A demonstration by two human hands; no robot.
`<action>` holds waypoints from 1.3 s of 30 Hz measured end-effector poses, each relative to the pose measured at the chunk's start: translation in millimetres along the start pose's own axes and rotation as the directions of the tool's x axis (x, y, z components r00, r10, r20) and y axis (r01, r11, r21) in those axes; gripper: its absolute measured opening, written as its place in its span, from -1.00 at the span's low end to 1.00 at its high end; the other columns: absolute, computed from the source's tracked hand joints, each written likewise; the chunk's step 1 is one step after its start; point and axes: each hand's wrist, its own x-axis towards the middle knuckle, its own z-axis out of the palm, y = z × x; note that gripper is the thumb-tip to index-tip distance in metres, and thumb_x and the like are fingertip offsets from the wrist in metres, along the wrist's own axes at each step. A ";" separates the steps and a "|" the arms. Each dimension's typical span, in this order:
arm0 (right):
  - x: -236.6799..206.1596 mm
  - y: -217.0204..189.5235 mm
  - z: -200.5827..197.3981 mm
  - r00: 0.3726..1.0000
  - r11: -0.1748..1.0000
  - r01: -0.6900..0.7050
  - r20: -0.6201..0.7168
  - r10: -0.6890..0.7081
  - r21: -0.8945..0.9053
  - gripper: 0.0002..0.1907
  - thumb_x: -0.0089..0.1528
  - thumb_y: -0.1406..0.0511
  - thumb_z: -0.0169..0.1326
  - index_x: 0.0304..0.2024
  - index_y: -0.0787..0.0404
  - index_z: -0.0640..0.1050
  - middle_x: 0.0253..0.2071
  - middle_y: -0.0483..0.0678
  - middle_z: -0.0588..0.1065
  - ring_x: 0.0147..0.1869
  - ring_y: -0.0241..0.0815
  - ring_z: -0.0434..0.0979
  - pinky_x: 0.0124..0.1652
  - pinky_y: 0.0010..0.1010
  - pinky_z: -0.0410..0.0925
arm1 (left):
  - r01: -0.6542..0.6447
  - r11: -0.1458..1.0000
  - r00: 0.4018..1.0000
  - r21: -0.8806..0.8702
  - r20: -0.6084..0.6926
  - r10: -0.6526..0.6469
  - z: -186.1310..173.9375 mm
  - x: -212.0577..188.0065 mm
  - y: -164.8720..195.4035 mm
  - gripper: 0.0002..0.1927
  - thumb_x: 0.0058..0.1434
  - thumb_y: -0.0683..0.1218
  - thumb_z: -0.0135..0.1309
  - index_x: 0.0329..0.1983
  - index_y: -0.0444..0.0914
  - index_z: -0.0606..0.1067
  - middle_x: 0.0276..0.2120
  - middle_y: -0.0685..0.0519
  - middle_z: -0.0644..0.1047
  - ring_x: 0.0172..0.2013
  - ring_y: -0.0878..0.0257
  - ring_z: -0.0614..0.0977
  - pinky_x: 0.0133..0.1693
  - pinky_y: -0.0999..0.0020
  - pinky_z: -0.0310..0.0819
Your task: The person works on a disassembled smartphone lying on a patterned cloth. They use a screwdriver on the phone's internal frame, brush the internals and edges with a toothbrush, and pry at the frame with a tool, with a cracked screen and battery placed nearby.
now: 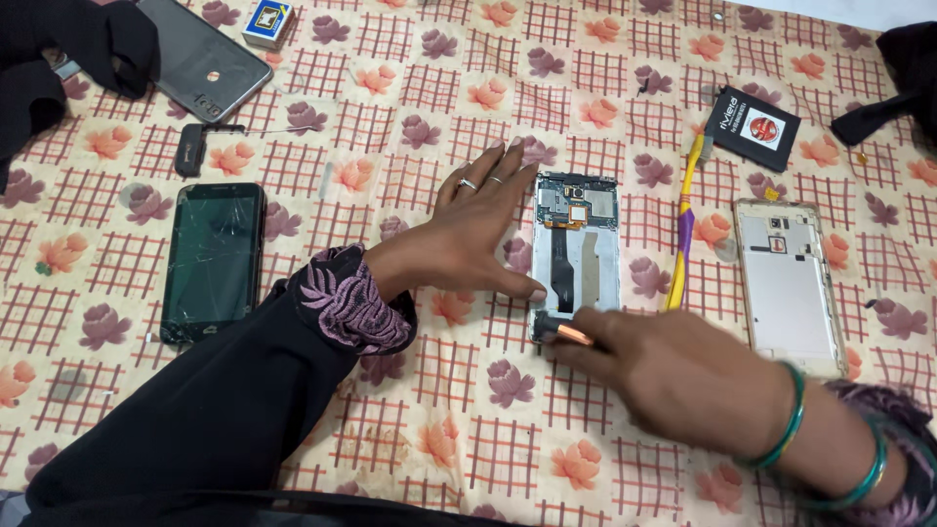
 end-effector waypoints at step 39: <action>3.7 -83.3 60.3 0.993 0.664 -0.052 0.029 0.111 -0.746 -0.45 0.15 0.26 -0.10 0.06 0.54 0.54 -0.17 0.19 0.45 -0.39 -0.04 0.50 -0.55 -0.37 0.43 | 0.015 0.992 0.999 0.126 0.034 -0.019 -1.8 -8.1 11.8 0.74 -0.57 0.39 0.55 0.51 -0.34 -0.22 0.49 -0.42 -0.21 0.49 -0.27 -0.33 0.37 -0.21 -0.47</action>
